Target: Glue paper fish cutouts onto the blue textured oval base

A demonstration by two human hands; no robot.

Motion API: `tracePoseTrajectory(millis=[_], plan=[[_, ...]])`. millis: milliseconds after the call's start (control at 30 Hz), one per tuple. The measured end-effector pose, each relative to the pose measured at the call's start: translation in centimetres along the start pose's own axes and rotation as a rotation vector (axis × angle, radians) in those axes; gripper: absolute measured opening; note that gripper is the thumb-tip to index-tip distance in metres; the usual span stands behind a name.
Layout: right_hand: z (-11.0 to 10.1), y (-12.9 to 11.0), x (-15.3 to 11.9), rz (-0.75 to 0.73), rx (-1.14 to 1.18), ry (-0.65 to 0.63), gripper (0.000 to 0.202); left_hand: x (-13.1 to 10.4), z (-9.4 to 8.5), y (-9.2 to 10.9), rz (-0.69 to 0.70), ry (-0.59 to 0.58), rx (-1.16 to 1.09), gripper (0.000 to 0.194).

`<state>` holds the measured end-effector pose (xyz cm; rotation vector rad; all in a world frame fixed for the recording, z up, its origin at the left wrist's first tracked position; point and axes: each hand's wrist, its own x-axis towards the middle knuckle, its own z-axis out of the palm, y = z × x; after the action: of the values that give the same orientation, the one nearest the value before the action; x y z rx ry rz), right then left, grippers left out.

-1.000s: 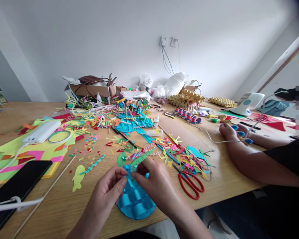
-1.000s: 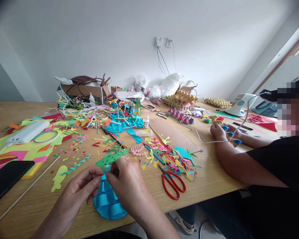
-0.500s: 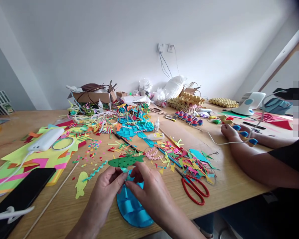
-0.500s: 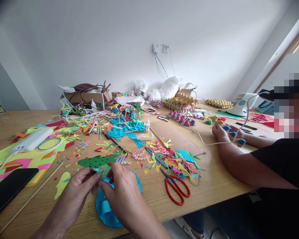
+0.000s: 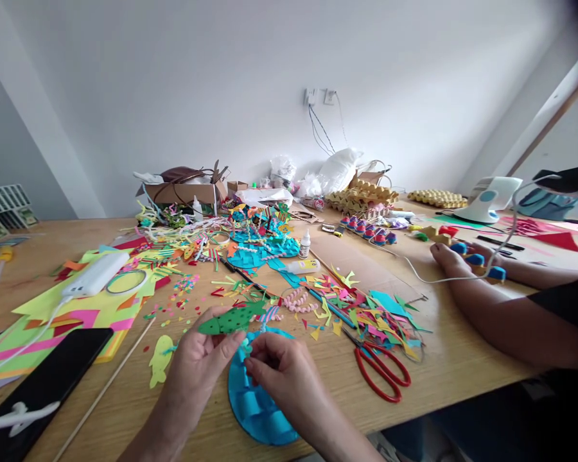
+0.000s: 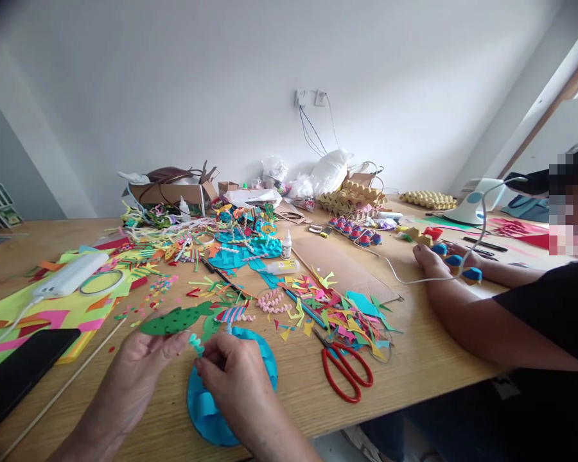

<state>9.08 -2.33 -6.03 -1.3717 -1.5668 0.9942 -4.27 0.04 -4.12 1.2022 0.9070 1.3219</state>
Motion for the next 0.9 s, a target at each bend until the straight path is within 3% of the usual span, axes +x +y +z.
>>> tracePoseTrajectory(millis=[100,200,333,567,633,733,833,900], plan=[[-0.1,-0.2,-0.3,-0.091,-0.081,-0.009,0.007,0.6,-0.4,0.4,-0.075,0.05,-0.051,0.019],[-0.6,-0.7,-0.4,-0.138,-0.121,-0.021,0.008,0.7,-0.5,0.9,-0.203,-0.001,-0.167,0.022],[-1.1,-0.9,-0.2,-0.132,-0.099,0.015,0.008,0.2,0.2,1.4,-0.167,-0.098,-0.122,0.021],[-1.3,-1.3,-0.6,-0.182,-0.044,-0.039,0.007,-0.2,0.6,1.2,-0.181,-0.056,0.05,0.016],[-2.6,-1.3,-0.5,-0.245,-0.078,-0.053,0.009,0.0,-0.1,1.1,-0.183,-0.027,0.064,0.014],[-6.3,-0.5,1.5,-0.291,-0.31,0.104,0.012,0.2,-1.2,1.0,-0.166,0.033,0.117,0.017],[-10.7,1.7,5.6,-0.277,-0.741,0.268,0.017,0.4,-2.1,0.7,-0.187,0.031,0.148,0.022],[-13.1,3.8,8.8,-0.198,-0.961,0.222,0.033,0.5,-2.4,0.2,-0.216,0.033,0.15,0.025]])
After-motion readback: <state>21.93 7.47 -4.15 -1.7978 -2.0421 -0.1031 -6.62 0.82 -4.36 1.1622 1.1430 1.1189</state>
